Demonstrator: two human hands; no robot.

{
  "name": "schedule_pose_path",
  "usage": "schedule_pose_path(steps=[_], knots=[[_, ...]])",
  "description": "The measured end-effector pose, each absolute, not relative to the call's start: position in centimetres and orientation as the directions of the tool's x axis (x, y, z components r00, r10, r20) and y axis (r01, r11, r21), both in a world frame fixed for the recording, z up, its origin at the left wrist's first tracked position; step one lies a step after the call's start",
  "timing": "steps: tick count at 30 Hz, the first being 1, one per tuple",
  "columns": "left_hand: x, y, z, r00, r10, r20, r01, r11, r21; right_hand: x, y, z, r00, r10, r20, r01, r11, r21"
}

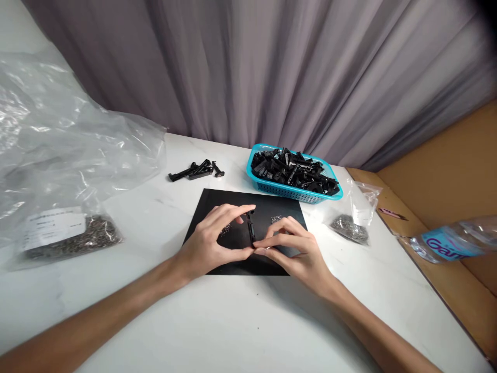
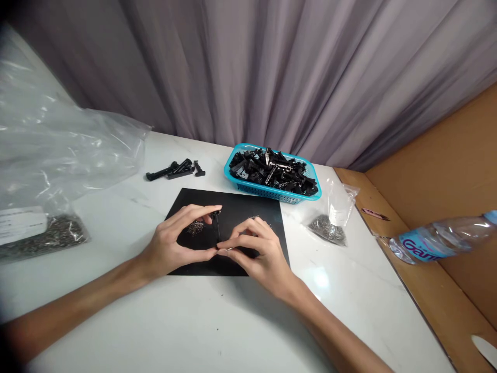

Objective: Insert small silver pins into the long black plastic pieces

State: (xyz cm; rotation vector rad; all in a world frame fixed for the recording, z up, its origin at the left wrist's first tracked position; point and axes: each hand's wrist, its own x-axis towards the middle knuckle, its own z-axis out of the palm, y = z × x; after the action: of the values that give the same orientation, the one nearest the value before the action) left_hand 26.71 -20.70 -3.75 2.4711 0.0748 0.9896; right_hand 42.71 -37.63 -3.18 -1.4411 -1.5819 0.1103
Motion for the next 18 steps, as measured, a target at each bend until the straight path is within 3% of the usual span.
schedule_pose_path(steps=[9,13,18], knots=[[26.8,-20.2,-4.0,0.772,0.152,0.616,-0.158,-0.894,0.419,43.0,-37.5,-3.8,0.020,0.773,0.634,0.888,0.278,-0.367],[26.8,-20.2,-4.0,0.770,0.180,0.612,-0.144,-0.886,0.442,43.4,-37.5,-3.4,0.001,0.814,0.581,0.853,0.303,-0.426],[26.9,-20.3,-4.1,0.769,0.158,0.619,-0.162,-0.889,0.428,43.7,-37.7,-2.6,0.015,0.881,0.473,0.742,0.308,-0.596]])
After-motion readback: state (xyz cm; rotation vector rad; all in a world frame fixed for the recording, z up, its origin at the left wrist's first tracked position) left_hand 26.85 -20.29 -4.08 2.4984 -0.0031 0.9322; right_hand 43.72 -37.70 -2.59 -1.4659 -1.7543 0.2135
